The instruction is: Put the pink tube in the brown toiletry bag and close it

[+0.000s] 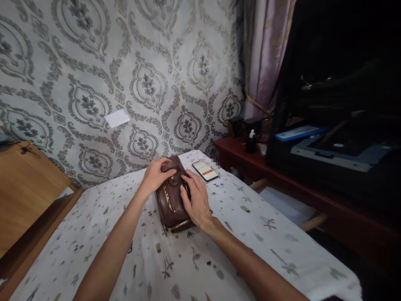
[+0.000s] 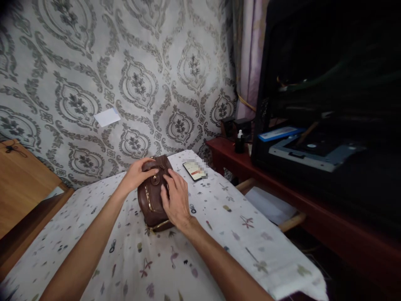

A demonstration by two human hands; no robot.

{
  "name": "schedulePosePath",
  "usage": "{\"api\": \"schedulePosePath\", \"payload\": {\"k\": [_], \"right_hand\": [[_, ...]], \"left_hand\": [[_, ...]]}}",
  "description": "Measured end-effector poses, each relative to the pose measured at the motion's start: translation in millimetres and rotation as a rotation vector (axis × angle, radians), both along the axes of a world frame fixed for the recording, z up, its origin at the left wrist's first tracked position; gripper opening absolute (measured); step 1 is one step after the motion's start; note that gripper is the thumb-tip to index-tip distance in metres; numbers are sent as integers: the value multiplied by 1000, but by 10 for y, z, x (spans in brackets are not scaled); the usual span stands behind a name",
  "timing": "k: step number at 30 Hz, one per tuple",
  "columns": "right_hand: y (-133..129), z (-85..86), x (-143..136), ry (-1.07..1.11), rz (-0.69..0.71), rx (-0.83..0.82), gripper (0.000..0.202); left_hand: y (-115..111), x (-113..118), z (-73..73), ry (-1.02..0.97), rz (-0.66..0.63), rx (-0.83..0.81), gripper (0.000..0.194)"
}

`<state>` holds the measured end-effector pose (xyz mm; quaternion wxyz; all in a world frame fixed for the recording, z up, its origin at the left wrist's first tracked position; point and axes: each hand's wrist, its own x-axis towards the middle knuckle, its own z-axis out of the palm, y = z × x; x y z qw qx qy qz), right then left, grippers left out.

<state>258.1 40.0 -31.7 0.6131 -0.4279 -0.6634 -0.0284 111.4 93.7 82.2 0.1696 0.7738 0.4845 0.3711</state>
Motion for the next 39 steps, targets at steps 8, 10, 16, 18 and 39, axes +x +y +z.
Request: {"api": "schedulePosePath", "payload": {"k": [8, 10, 16, 18, 39], "right_hand": [[-121, -54, 99, -102, 20, 29, 36], [-137, -88, 125, -122, 25, 40, 39], [-119, -109, 192, -182, 19, 59, 39], [-108, -97, 202, -176, 29, 48, 41], [-106, -51, 221, -55, 129, 49, 37]], "left_hand": [[161, 167, 6, -7, -55, -47, 24], [188, 159, -28, -65, -57, -92, 24], [143, 208, -94, -48, 34, 33, 20], [107, 234, -96, -24, 57, 71, 19], [-79, 225, -115, -45, 29, 67, 15]]}}
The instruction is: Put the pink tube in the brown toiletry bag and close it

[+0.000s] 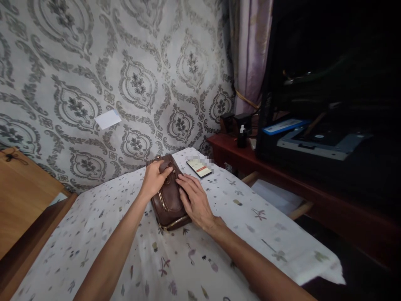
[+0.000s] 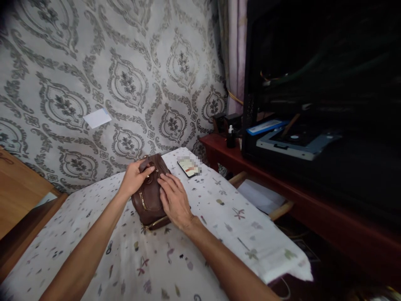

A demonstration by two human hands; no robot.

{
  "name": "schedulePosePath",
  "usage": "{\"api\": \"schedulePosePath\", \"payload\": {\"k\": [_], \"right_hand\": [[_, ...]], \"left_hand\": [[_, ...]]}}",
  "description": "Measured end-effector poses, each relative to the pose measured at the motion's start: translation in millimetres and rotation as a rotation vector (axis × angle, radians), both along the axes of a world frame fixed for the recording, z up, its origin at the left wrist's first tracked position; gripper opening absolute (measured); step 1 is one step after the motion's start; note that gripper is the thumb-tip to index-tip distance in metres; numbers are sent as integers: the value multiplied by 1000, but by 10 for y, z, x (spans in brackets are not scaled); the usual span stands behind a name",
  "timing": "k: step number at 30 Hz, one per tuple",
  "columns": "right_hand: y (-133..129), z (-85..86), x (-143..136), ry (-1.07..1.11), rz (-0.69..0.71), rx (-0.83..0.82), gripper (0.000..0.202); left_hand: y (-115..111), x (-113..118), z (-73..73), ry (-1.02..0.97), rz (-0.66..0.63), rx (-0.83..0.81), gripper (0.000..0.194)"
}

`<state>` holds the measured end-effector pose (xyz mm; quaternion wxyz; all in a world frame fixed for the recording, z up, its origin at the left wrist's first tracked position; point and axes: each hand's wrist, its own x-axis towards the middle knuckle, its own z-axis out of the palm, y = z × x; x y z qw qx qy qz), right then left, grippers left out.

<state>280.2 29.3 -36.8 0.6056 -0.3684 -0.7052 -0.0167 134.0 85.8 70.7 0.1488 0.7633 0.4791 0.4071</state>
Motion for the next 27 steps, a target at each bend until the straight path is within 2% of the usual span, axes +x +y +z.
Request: {"api": "schedulePosePath", "payload": {"k": [5, 14, 22, 27], "right_hand": [[25, -36, 23, 119, -52, -22, 34], [39, -45, 27, 82, -90, 39, 33], [77, -34, 59, 307, 96, -113, 26], [91, -40, 49, 398, 138, -164, 24]], "left_hand": [[-42, -2, 9, -10, -12, -48, 18], [-86, 10, 12, 30, 17, -8, 19], [-147, -4, 22, 17, -35, -12, 16], [-171, -19, 13, 17, -74, -19, 21]]}}
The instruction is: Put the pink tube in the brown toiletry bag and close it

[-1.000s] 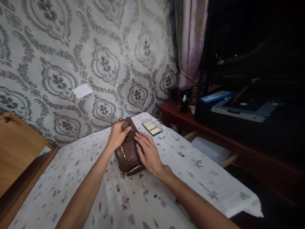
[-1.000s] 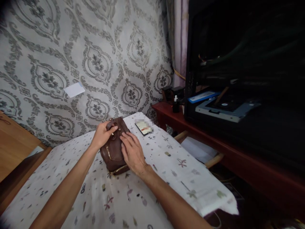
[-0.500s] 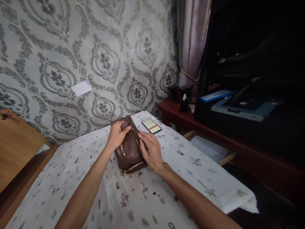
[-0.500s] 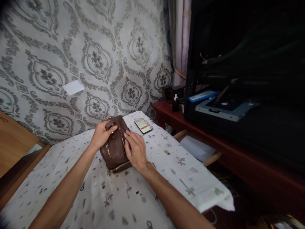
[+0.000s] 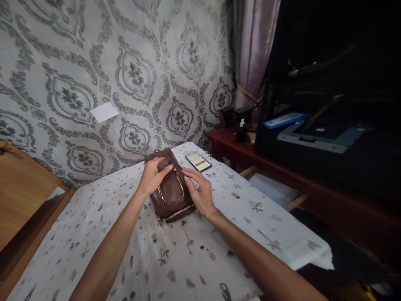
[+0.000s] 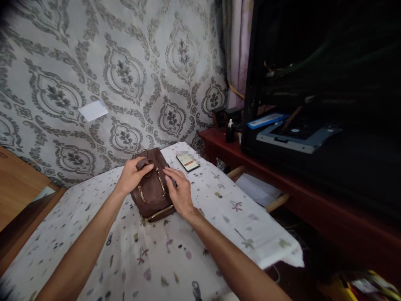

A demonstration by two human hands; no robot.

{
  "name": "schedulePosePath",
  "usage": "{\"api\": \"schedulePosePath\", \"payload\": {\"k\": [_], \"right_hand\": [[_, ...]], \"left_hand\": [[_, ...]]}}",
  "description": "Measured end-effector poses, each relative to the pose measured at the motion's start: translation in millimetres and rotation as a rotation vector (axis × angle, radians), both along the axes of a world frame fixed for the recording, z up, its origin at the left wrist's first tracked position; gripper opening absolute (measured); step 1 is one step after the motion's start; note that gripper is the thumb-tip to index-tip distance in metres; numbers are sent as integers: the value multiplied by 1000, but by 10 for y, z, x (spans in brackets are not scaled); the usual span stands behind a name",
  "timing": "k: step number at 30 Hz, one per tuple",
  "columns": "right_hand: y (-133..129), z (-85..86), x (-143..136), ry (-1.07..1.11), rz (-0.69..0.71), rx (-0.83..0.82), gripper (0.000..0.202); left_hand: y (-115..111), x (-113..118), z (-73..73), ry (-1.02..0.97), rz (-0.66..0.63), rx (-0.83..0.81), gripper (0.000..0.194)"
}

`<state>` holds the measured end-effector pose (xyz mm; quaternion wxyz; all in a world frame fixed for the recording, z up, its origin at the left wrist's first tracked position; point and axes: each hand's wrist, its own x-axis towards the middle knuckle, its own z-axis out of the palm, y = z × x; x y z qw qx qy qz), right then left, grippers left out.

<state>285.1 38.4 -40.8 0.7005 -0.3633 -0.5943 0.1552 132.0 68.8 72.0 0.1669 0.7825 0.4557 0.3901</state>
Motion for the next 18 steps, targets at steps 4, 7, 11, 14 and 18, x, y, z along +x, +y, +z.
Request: {"api": "schedulePosePath", "payload": {"k": [4, 7, 11, 14, 18], "right_hand": [[2, -9, -11, 28, 18, -14, 24], [1, -3, -7, 28, 25, -20, 24], [-13, 18, -1, 20, 29, -21, 23], [-35, 20, -18, -23, 18, -27, 22], [-66, -9, -61, -132, -14, -18, 30]], "left_hand": [[-11, -2, 0, -17, -4, -5, 20], [-20, -6, 9, -30, -22, -22, 19], [-25, -4, 5, -43, -32, -47, 21], [-23, 8, 3, -35, -19, -62, 21], [-9, -33, 61, -11, -41, -99, 20]]}}
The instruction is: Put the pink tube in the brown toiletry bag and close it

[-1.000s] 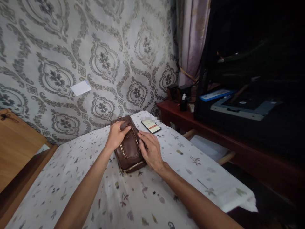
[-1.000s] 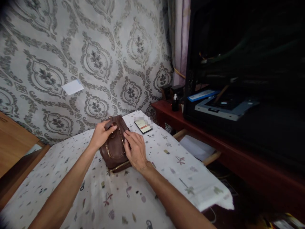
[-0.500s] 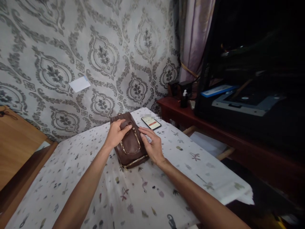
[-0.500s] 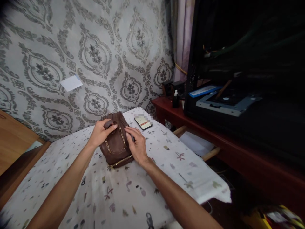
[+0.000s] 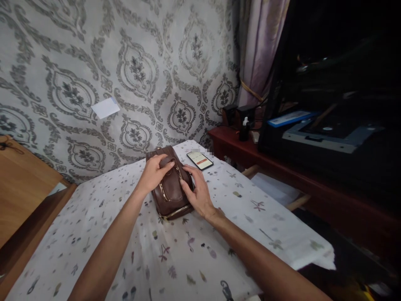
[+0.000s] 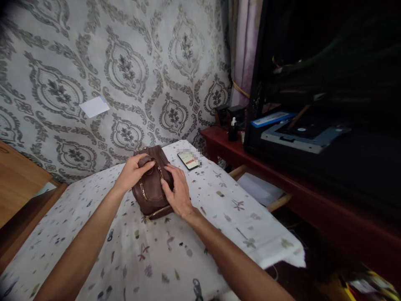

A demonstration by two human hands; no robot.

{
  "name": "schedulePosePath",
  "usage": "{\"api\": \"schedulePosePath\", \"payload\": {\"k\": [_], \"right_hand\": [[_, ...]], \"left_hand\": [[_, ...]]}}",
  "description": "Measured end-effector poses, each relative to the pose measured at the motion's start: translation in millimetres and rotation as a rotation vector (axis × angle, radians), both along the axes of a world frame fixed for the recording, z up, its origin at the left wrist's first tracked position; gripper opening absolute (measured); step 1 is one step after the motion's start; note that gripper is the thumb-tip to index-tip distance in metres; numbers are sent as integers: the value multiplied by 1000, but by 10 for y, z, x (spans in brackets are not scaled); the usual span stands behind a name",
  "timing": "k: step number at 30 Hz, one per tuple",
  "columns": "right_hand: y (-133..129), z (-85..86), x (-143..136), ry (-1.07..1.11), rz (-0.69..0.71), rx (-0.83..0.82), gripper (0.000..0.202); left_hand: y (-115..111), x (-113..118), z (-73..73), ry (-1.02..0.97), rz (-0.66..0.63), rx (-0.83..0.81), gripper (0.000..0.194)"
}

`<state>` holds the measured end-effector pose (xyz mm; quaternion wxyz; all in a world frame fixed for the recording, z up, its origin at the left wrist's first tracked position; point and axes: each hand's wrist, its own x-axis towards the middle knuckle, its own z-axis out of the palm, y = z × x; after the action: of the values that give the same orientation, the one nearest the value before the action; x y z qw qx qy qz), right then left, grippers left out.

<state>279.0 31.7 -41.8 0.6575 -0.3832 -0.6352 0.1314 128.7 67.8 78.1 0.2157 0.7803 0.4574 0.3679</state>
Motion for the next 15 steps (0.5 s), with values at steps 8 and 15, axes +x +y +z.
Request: {"api": "schedulePosePath", "payload": {"k": [8, 15], "right_hand": [[-18, -50, -40, -79, -38, 10, 37], [-14, -60, -47, -76, -35, 10, 37]], "left_hand": [[75, -418, 109, -31, 22, -51, 25], [147, -532, -13, 48, 79, 28, 26]]}}
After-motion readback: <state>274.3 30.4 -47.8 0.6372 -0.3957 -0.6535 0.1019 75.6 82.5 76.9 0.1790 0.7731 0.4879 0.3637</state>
